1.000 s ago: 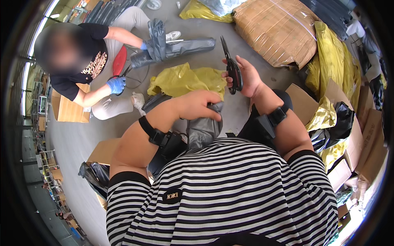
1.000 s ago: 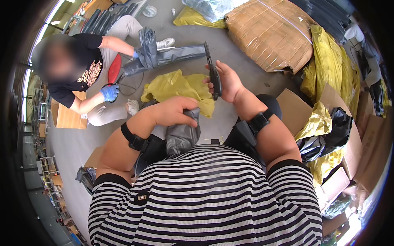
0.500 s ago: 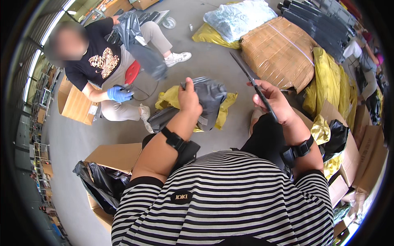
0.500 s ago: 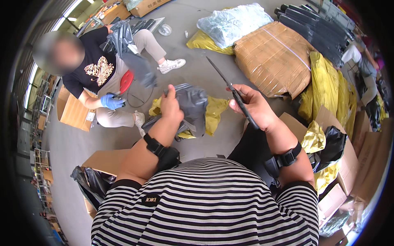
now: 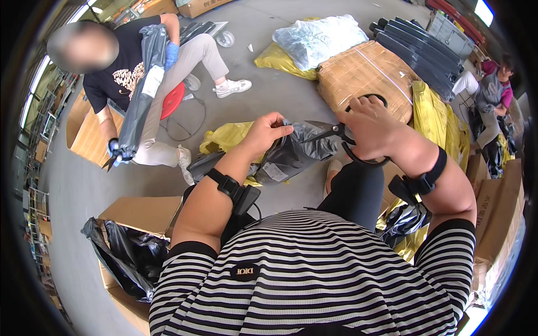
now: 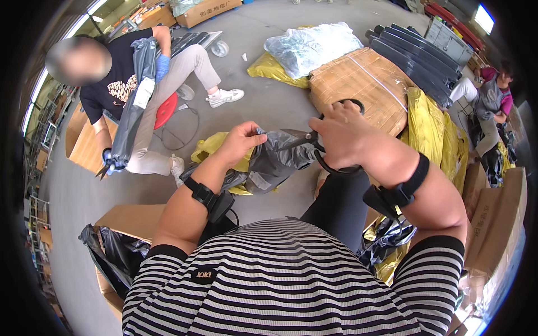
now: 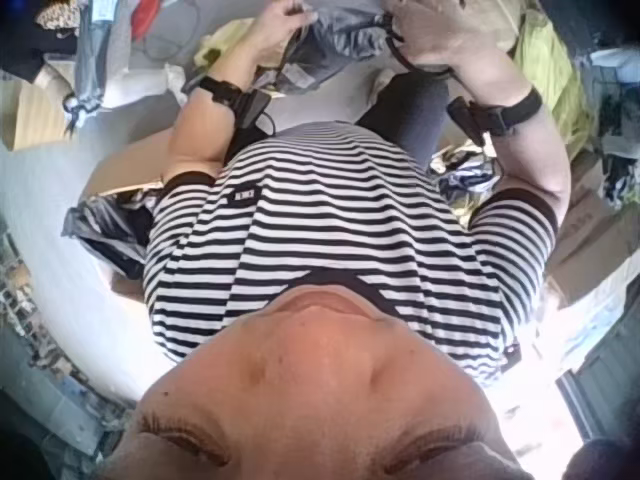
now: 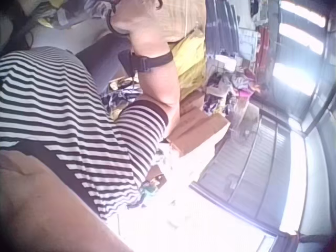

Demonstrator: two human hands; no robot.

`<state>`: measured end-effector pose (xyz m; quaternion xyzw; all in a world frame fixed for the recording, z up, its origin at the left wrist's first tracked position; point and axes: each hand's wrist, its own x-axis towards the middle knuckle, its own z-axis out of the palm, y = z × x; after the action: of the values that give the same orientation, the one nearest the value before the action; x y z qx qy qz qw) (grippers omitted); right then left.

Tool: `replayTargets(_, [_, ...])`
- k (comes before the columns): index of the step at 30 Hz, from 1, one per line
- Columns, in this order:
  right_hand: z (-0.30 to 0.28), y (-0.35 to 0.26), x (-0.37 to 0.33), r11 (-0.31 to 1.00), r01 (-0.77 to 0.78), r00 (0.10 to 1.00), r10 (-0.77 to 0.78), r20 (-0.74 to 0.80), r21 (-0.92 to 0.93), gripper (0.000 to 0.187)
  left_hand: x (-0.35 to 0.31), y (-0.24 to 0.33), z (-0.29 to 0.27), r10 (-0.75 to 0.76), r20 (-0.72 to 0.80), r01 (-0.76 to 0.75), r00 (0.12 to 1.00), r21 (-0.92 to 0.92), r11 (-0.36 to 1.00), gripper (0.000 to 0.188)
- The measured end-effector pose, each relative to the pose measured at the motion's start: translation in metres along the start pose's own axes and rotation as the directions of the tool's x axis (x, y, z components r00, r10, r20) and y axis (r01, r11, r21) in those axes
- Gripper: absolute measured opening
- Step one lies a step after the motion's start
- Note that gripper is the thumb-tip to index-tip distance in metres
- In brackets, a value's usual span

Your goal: Unpacking large yellow and black industrial packages using scissors in a warehouse setting.

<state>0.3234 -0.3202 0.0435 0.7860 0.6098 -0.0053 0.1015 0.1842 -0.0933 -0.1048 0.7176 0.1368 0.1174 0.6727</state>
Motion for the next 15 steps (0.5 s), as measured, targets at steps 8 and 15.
replayTargets(8, [-0.012, -0.012, 0.040, 0.991, 0.126, 0.974, -0.115, 0.193, -0.042, 0.044, -0.013, 0.015, 0.007, 0.146, -0.057, -0.124, 0.988, 0.285, 0.951, 0.017])
replayTargets(15, [-0.022, -0.017, 0.046, 0.965, 0.243, 0.939, -0.208, 0.274, -0.101, 0.044, -0.016, 0.003, -0.003, 0.145, -0.119, -0.124, 0.982, 0.167, 0.978, 0.012])
